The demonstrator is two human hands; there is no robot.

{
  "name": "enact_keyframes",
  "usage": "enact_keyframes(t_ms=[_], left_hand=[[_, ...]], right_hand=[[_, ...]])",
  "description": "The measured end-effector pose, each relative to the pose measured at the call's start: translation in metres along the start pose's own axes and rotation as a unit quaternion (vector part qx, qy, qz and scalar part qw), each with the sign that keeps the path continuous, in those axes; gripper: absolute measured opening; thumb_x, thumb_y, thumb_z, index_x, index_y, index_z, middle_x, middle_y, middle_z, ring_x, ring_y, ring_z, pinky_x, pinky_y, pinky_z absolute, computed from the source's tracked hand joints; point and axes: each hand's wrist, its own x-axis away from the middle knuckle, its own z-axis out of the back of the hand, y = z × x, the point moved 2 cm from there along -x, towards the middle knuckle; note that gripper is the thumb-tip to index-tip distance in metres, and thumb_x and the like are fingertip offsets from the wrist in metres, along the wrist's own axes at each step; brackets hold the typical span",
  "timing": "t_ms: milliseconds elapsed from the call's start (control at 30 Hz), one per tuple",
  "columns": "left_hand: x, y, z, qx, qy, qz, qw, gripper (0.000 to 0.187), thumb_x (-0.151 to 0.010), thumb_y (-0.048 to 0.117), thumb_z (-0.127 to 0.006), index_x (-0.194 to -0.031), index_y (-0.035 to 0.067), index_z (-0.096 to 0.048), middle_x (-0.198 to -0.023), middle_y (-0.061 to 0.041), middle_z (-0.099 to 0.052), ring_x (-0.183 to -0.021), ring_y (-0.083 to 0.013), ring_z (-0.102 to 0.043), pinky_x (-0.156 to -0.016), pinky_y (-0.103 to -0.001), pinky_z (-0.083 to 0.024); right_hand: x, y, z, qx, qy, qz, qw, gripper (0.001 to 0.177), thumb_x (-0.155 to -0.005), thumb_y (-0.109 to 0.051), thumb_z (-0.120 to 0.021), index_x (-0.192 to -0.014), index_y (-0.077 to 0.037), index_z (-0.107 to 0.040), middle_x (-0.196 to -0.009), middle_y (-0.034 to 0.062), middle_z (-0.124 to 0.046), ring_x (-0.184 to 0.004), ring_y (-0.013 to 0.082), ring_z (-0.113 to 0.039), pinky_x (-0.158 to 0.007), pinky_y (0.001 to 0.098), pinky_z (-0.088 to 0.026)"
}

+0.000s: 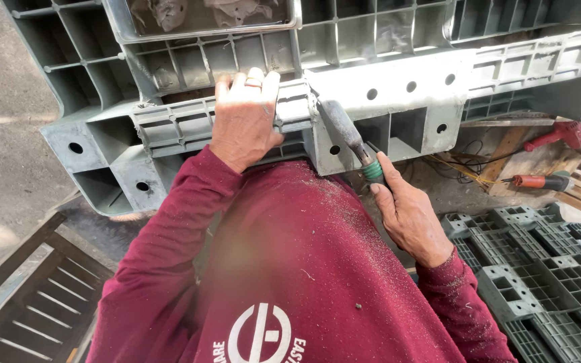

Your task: The person repairs a gray plastic pallet by hand. They first fit a broken plastic piece into a slot on the pallet, then use a metal file to smooth the edges of the slot. Finally, they use a chisel to further clean and shape the area around the slot.

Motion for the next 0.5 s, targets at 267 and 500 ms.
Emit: enact_keyframes(t_ms=[267, 500], left_hand=[[-0.0003, -0.0012, -0.0082, 0.032, -0.004, 0.023, 0.999, 0.072, -0.045, 0.041, -0.092, -0.101, 0.008, -0.061, -0.094, -0.01, -0.058, -0.09, -0.0291, -0.059, -0.077, -0.044, -0.041], [0.0017, 0.0001, -0.0091, 0.041, 0.006, 0.025, 0.999, 0.073, -0.044, 0.041, -0.092, -0.102, 0.009, -0.062, -0.094, -0.01, -0.058, -0.09, -0.0296, -0.058, -0.078, -0.044, -0.041]], right_hand=[[0.0045, -0.0019, 0.003, 0.008, 0.023, 0.079, 0.997, 0.055, -0.101, -0.02, -0.056, -0.153, -0.007, -0.044, -0.093, 0.026, -0.067, -0.079, 0.0375, -0.069, -0.073, 0.0388, -0.053], [0.0058, -0.0069, 0.001, -0.002, 0.034, 0.108, 0.994, 0.055, -0.101, -0.019, -0.056, -0.152, -0.004, -0.044, -0.088, 0.0255, -0.066, -0.075, 0.0358, -0.067, -0.07, 0.0393, -0.053]])
